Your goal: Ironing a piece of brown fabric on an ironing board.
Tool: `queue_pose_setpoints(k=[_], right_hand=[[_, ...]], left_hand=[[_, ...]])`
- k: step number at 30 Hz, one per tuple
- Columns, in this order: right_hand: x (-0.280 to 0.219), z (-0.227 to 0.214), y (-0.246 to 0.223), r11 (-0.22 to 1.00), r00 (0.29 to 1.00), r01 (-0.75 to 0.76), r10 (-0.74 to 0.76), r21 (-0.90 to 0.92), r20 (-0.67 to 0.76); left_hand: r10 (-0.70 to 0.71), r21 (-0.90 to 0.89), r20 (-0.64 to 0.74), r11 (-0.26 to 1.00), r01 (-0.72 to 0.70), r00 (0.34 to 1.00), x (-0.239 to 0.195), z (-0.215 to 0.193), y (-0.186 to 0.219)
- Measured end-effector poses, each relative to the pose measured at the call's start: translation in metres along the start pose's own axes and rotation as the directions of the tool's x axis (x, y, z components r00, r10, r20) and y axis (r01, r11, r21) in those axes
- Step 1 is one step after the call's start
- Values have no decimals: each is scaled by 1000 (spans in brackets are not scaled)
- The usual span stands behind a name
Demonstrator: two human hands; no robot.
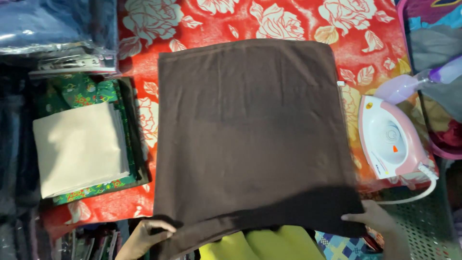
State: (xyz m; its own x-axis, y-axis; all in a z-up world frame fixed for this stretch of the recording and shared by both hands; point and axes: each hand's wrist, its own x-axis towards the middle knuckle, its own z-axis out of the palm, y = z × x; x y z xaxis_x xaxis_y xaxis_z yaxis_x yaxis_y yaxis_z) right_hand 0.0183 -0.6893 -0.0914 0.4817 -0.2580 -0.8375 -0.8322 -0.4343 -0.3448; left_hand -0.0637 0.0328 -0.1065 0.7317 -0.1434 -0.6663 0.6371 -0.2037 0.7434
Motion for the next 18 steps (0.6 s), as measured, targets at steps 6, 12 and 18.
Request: queue_pose_setpoints(k=[6, 12, 18], right_hand=[[65, 34, 61, 987, 979, 110, -88, 114, -183], [56, 44, 64, 915, 653, 183, -387, -359, -651], [-33, 0, -92, 606, -96, 273, -755, -747, -648]], left_hand=[[-336, 564, -181, 735, 378, 924, 22, 3, -66], [-241, 545, -622, 551, 633, 745, 41, 37, -131], [-259, 624, -381, 637, 454, 888, 41, 70, 4]])
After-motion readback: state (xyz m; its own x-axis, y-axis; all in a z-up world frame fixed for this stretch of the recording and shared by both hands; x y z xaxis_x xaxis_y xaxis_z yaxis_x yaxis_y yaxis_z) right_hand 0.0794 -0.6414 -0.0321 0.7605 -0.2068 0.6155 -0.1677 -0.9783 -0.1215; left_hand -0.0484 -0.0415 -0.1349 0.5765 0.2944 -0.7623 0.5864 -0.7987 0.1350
